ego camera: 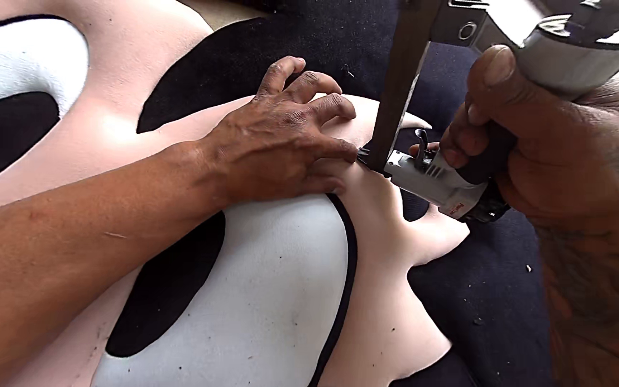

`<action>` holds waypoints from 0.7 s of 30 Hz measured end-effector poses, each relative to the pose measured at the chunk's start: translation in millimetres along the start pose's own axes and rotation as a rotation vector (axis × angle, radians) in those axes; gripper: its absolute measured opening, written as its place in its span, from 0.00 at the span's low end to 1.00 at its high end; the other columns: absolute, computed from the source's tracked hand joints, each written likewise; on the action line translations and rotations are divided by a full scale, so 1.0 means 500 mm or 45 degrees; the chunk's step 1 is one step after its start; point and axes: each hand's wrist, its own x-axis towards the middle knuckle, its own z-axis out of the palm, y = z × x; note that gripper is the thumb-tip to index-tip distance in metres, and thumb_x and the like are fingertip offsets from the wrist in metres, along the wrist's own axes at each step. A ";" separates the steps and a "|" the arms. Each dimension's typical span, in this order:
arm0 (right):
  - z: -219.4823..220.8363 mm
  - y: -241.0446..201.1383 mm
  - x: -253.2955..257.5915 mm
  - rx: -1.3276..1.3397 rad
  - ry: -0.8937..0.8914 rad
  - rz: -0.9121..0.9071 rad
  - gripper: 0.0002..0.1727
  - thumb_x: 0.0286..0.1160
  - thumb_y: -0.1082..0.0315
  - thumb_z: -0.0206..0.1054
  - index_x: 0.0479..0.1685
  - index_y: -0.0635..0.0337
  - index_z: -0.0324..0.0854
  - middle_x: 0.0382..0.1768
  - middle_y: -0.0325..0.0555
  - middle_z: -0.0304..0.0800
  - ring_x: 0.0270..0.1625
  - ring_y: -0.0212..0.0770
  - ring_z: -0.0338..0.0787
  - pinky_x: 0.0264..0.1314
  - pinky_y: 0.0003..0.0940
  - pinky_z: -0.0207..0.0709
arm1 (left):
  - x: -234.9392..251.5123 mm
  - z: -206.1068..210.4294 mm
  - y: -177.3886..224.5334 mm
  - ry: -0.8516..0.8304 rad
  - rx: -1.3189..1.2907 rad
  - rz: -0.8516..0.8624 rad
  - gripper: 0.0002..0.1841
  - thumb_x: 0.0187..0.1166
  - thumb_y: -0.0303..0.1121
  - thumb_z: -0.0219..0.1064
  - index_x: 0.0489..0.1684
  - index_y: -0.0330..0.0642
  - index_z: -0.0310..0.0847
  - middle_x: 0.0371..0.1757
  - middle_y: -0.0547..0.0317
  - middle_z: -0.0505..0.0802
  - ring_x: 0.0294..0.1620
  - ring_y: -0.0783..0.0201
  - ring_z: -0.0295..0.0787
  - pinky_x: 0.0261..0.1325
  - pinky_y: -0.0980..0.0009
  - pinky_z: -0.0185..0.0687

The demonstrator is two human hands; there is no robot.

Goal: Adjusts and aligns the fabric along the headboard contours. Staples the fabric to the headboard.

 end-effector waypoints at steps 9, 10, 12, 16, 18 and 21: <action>0.030 -0.048 0.028 -0.278 -0.088 0.092 0.15 0.80 0.51 0.72 0.33 0.51 0.84 0.17 0.35 0.84 0.16 0.35 0.85 0.18 0.31 0.85 | -0.001 -0.002 0.004 0.024 -0.028 -0.025 0.25 0.79 0.71 0.51 0.59 0.77 0.90 0.73 0.59 0.85 0.83 0.43 0.68 0.86 0.32 0.43; 0.034 -0.052 0.030 -0.303 -0.080 0.105 0.15 0.79 0.50 0.72 0.33 0.50 0.84 0.17 0.35 0.84 0.16 0.34 0.85 0.17 0.30 0.85 | -0.002 -0.002 0.005 0.022 -0.027 -0.027 0.26 0.79 0.71 0.51 0.60 0.78 0.90 0.74 0.59 0.85 0.83 0.43 0.68 0.87 0.32 0.43; 0.039 -0.059 0.038 -0.350 -0.074 0.135 0.16 0.78 0.48 0.73 0.32 0.50 0.85 0.17 0.35 0.85 0.16 0.34 0.85 0.17 0.30 0.83 | -0.002 -0.002 0.005 0.026 -0.026 -0.029 0.26 0.79 0.71 0.51 0.61 0.78 0.90 0.75 0.60 0.85 0.85 0.44 0.67 0.88 0.32 0.42; 0.047 -0.075 0.067 -0.415 -0.158 0.238 0.15 0.77 0.47 0.73 0.36 0.49 0.86 0.20 0.35 0.86 0.18 0.33 0.86 0.17 0.28 0.84 | -0.001 -0.003 0.005 0.016 -0.025 -0.031 0.26 0.80 0.71 0.51 0.60 0.78 0.90 0.75 0.62 0.84 0.85 0.45 0.66 0.87 0.33 0.43; 0.040 -0.081 0.098 -0.413 -0.329 0.352 0.14 0.84 0.51 0.68 0.41 0.50 0.88 0.23 0.40 0.86 0.20 0.36 0.86 0.19 0.34 0.86 | 0.000 -0.003 0.007 0.020 -0.022 -0.032 0.26 0.80 0.70 0.52 0.60 0.77 0.90 0.76 0.60 0.85 0.84 0.44 0.67 0.85 0.33 0.44; 0.051 -0.088 0.142 -0.529 -0.504 0.534 0.17 0.87 0.47 0.63 0.41 0.46 0.91 0.23 0.41 0.86 0.19 0.36 0.85 0.19 0.34 0.86 | -0.001 -0.002 0.008 0.027 -0.003 -0.027 0.26 0.81 0.70 0.50 0.63 0.76 0.89 0.76 0.56 0.85 0.82 0.42 0.69 0.85 0.32 0.43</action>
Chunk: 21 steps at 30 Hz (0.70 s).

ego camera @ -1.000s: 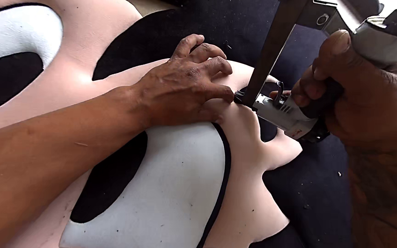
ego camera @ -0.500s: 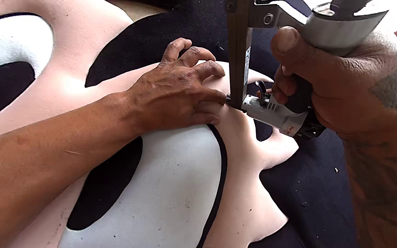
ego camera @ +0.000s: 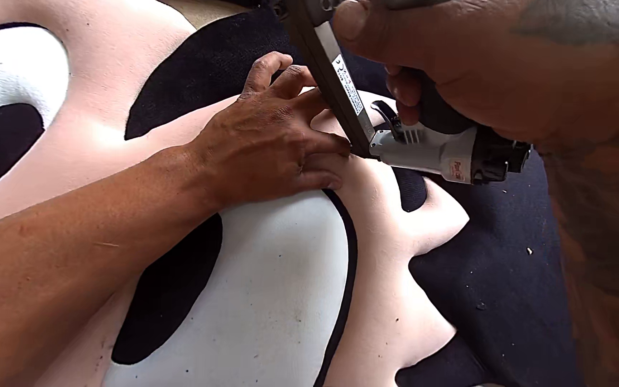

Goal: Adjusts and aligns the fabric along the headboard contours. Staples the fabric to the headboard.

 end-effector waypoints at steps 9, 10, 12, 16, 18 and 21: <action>0.015 0.001 -0.003 0.061 0.073 -0.063 0.11 0.84 0.55 0.69 0.37 0.49 0.91 0.21 0.39 0.87 0.16 0.34 0.84 0.15 0.31 0.85 | -0.008 -0.038 -0.027 0.320 -0.338 -0.356 0.17 0.78 0.55 0.69 0.44 0.52 0.91 0.55 0.55 0.92 0.64 0.56 0.86 0.66 0.53 0.78; 0.019 0.003 -0.006 0.083 0.098 -0.077 0.10 0.83 0.57 0.70 0.38 0.50 0.91 0.22 0.40 0.87 0.16 0.35 0.84 0.16 0.32 0.85 | -0.008 -0.043 -0.030 0.318 -0.306 -0.450 0.15 0.79 0.52 0.68 0.46 0.53 0.89 0.53 0.58 0.92 0.61 0.59 0.86 0.64 0.55 0.78; 0.031 0.003 -0.015 0.098 0.206 -0.111 0.08 0.80 0.59 0.73 0.37 0.51 0.90 0.21 0.40 0.86 0.16 0.36 0.83 0.16 0.32 0.85 | -0.005 -0.039 -0.030 0.226 -0.261 -0.554 0.14 0.79 0.51 0.66 0.47 0.55 0.89 0.49 0.60 0.92 0.58 0.58 0.87 0.61 0.51 0.78; 0.080 0.020 -0.041 0.023 0.587 -0.193 0.17 0.71 0.41 0.75 0.34 0.43 0.86 0.19 0.31 0.84 0.17 0.31 0.84 0.17 0.29 0.82 | 0.008 -0.013 -0.019 0.094 -0.244 -0.434 0.13 0.79 0.53 0.61 0.49 0.68 0.90 0.56 0.67 0.90 0.65 0.56 0.80 0.65 0.49 0.69; 0.092 0.024 -0.047 0.044 0.647 -0.225 0.18 0.71 0.41 0.76 0.32 0.43 0.85 0.18 0.30 0.84 0.16 0.30 0.84 0.16 0.29 0.82 | 0.010 -0.005 -0.018 0.076 -0.245 -0.370 0.13 0.83 0.53 0.57 0.51 0.74 0.90 0.59 0.69 0.88 0.69 0.58 0.77 0.66 0.51 0.66; 0.095 0.022 -0.051 0.047 0.628 -0.279 0.15 0.73 0.45 0.75 0.33 0.45 0.85 0.18 0.31 0.85 0.16 0.31 0.85 0.16 0.29 0.83 | 0.006 0.003 -0.017 0.095 -0.190 -0.299 0.15 0.86 0.52 0.53 0.50 0.78 0.90 0.63 0.68 0.88 0.72 0.56 0.76 0.66 0.51 0.65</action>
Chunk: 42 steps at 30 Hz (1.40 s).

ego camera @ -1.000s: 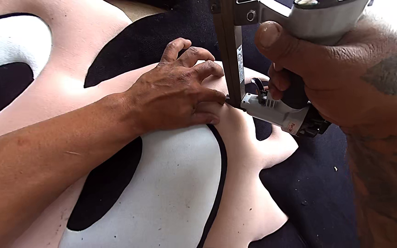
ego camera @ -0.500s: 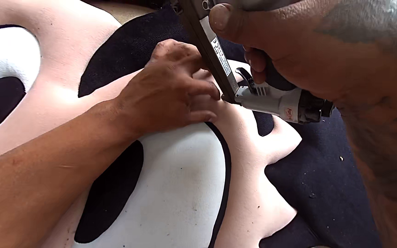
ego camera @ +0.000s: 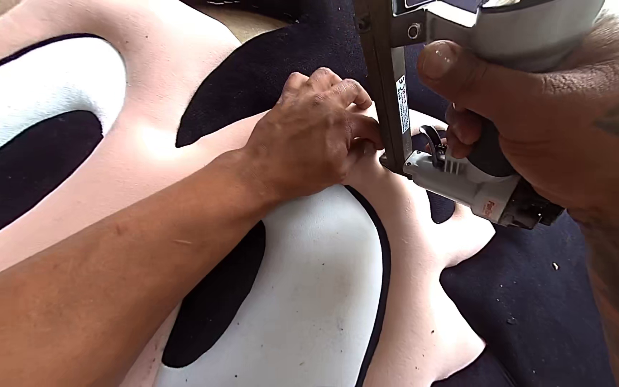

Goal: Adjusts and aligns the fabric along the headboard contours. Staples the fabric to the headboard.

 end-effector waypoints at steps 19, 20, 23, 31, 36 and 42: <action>-0.237 0.438 -0.215 1.556 0.745 0.075 0.30 0.94 0.44 0.41 0.24 0.47 0.79 0.16 0.29 0.78 0.24 0.28 0.84 0.38 0.26 0.86 | 0.120 -0.038 0.080 -0.407 0.184 -0.662 0.30 0.52 0.63 0.78 0.56 0.64 0.85 0.53 0.61 0.85 0.60 0.52 0.80 0.53 0.47 0.76; -0.237 0.452 -0.218 1.622 0.710 0.053 0.31 0.94 0.43 0.41 0.25 0.47 0.79 0.17 0.30 0.78 0.25 0.29 0.85 0.42 0.30 0.88 | 0.138 -0.040 0.090 -0.498 0.227 -0.709 0.33 0.50 0.64 0.79 0.58 0.63 0.83 0.54 0.58 0.84 0.61 0.50 0.79 0.52 0.46 0.76; -0.230 0.468 -0.221 1.677 0.665 0.085 0.30 0.93 0.40 0.42 0.26 0.44 0.77 0.17 0.30 0.76 0.26 0.31 0.85 0.46 0.37 0.89 | 0.180 -0.041 0.109 -0.692 0.311 -0.805 0.38 0.47 0.64 0.84 0.60 0.61 0.80 0.56 0.54 0.81 0.63 0.46 0.77 0.52 0.43 0.75; -0.229 0.473 -0.231 1.760 0.500 0.160 0.26 0.89 0.38 0.51 0.28 0.43 0.77 0.18 0.31 0.75 0.26 0.34 0.86 0.49 0.52 0.92 | 0.229 -0.030 0.171 -0.909 0.558 -0.907 0.36 0.53 0.54 0.85 0.61 0.53 0.78 0.58 0.47 0.82 0.62 0.42 0.79 0.56 0.41 0.81; -0.237 0.464 -0.230 1.768 0.533 0.174 0.23 0.88 0.40 0.56 0.27 0.43 0.77 0.19 0.30 0.76 0.23 0.31 0.84 0.34 0.35 0.91 | 0.152 -0.017 0.174 -0.564 0.493 -0.838 0.31 0.60 0.53 0.82 0.60 0.49 0.82 0.58 0.47 0.86 0.62 0.41 0.82 0.59 0.35 0.79; -0.248 0.437 -0.230 1.773 0.591 0.309 0.22 0.84 0.42 0.62 0.26 0.47 0.76 0.17 0.33 0.74 0.19 0.34 0.82 0.31 0.38 0.91 | 0.084 0.039 0.217 -0.120 0.378 -0.969 0.23 0.71 0.44 0.76 0.62 0.47 0.81 0.78 0.53 0.81 0.79 0.48 0.74 0.78 0.39 0.69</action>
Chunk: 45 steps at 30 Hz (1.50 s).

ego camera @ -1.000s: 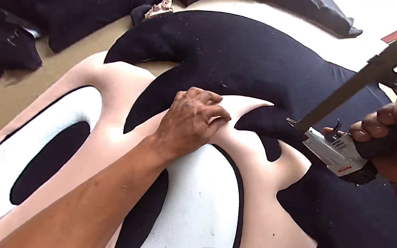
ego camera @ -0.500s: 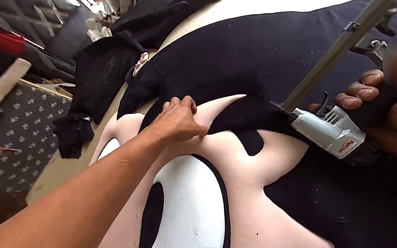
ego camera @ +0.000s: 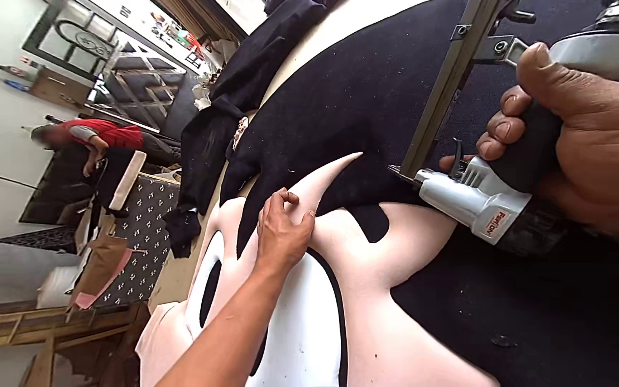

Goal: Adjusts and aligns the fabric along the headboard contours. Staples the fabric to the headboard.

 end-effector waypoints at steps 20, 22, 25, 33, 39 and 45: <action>-0.006 0.008 0.000 -0.078 -0.012 -0.063 0.22 0.83 0.42 0.64 0.26 0.45 0.77 0.18 0.32 0.75 0.20 0.32 0.82 0.29 0.31 0.86 | 0.002 -0.054 -0.094 -0.089 0.182 0.933 0.12 0.84 0.46 0.64 0.54 0.68 0.94 0.83 0.63 0.79 0.86 0.61 0.70 0.82 0.59 0.74; -0.010 0.010 0.002 -0.067 -0.036 -0.058 0.22 0.84 0.42 0.63 0.26 0.45 0.77 0.17 0.32 0.75 0.20 0.32 0.82 0.29 0.33 0.88 | 0.004 -0.056 -0.094 -0.114 0.239 0.964 0.12 0.84 0.46 0.63 0.55 0.69 0.93 0.84 0.61 0.78 0.87 0.60 0.68 0.82 0.59 0.73; -0.014 0.016 0.008 -0.065 -0.065 -0.052 0.22 0.84 0.42 0.62 0.26 0.45 0.77 0.16 0.32 0.74 0.20 0.33 0.83 0.30 0.37 0.90 | 0.006 -0.065 -0.091 -0.153 0.313 0.994 0.14 0.85 0.46 0.61 0.58 0.70 0.92 0.84 0.59 0.77 0.87 0.59 0.67 0.82 0.60 0.74; -0.017 0.013 0.002 -0.089 -0.069 -0.006 0.22 0.85 0.42 0.61 0.25 0.43 0.77 0.17 0.30 0.74 0.20 0.32 0.83 0.33 0.39 0.91 | 0.005 -0.079 -0.087 -0.228 0.402 1.008 0.16 0.87 0.47 0.58 0.63 0.72 0.90 0.87 0.58 0.74 0.90 0.60 0.63 0.83 0.60 0.73; -0.017 0.009 -0.004 -0.097 -0.074 -0.020 0.22 0.87 0.43 0.60 0.24 0.43 0.76 0.16 0.31 0.73 0.20 0.32 0.82 0.35 0.40 0.92 | 0.008 -0.076 -0.110 -0.154 0.364 1.091 0.16 0.86 0.47 0.59 0.66 0.74 0.89 0.87 0.60 0.75 0.91 0.60 0.63 0.84 0.60 0.73; -0.011 0.004 -0.009 -0.100 -0.039 0.010 0.21 0.89 0.45 0.57 0.25 0.43 0.76 0.17 0.30 0.74 0.20 0.31 0.83 0.36 0.40 0.93 | 0.010 -0.079 -0.100 -0.184 0.422 1.096 0.17 0.87 0.46 0.57 0.66 0.71 0.89 0.86 0.58 0.76 0.90 0.58 0.64 0.85 0.59 0.71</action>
